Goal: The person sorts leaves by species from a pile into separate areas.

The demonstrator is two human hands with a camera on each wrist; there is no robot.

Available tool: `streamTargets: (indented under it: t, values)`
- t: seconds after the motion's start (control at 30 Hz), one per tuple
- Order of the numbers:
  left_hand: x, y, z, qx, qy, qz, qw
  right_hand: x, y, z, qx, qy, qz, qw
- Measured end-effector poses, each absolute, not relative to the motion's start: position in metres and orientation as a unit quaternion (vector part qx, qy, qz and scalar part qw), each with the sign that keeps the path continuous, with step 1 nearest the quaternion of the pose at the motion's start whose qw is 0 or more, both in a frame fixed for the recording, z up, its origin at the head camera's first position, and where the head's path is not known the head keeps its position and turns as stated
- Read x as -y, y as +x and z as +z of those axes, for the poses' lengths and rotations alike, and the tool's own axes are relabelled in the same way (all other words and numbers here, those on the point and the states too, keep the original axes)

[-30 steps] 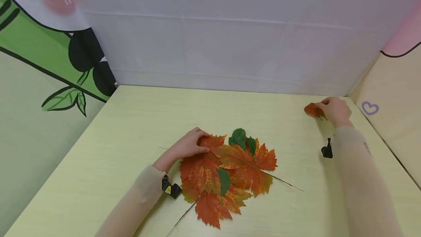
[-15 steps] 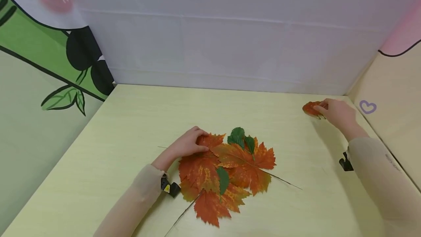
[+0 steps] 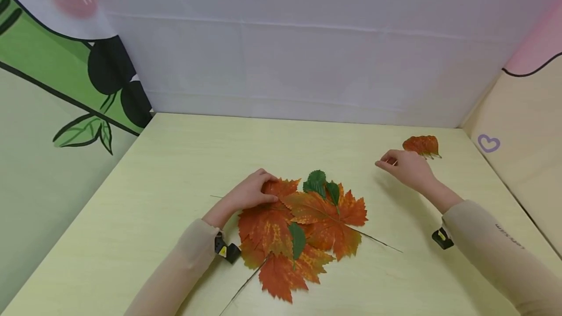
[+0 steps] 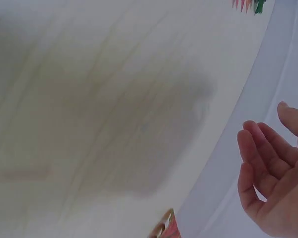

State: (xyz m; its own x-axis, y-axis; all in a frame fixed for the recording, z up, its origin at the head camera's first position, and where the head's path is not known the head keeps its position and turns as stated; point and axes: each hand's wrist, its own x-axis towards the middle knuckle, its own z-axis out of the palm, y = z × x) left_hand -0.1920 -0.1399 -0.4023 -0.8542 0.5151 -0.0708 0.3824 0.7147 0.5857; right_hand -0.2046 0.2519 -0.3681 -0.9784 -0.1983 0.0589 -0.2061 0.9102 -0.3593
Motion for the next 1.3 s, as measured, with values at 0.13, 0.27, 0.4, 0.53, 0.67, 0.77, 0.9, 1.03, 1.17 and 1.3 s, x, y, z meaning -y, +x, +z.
streamTargets:
  t: [0.13,0.27,0.4,0.53,0.67,0.77,0.9,1.03,1.17,1.3]
  values:
    - [0.140,-0.192,-0.403,-0.919,0.241,0.288,0.117,-0.234,-0.199,-0.372,0.959,0.118,0.257,-0.036]
    - [0.140,-0.193,-0.404,-0.918,0.243,0.292,0.114,-0.217,-0.192,-0.373,0.943,0.128,0.300,-0.071]
    - [0.140,-0.192,-0.405,-0.917,0.245,0.292,0.112,-0.203,-0.185,-0.374,0.933,0.139,0.318,-0.097]
    - [0.139,-0.192,-0.405,-0.918,0.244,0.291,0.112,-0.192,-0.179,-0.377,0.921,0.141,0.341,-0.125]
    - [0.139,-0.191,-0.403,-0.919,0.242,0.291,0.112,-0.180,-0.175,-0.380,0.923,0.131,0.335,-0.134]
    - [0.139,-0.191,-0.404,-0.920,0.238,0.289,0.113,-0.173,-0.174,-0.383,0.936,0.120,0.306,-0.130]
    - [0.139,-0.191,-0.404,-0.921,0.238,0.287,0.111,-0.165,-0.175,-0.387,0.944,0.113,0.284,-0.125]
    - [0.140,-0.190,-0.403,-0.921,0.239,0.286,0.109,-0.158,-0.178,-0.391,0.946,0.123,0.274,-0.122]
    - [0.140,-0.191,-0.404,-0.923,0.241,0.282,0.106,-0.153,-0.181,-0.394,0.947,0.133,0.267,-0.123]
    - [0.139,-0.191,-0.405,-0.923,0.240,0.281,0.105,-0.151,-0.183,-0.395,0.945,0.126,0.271,-0.131]
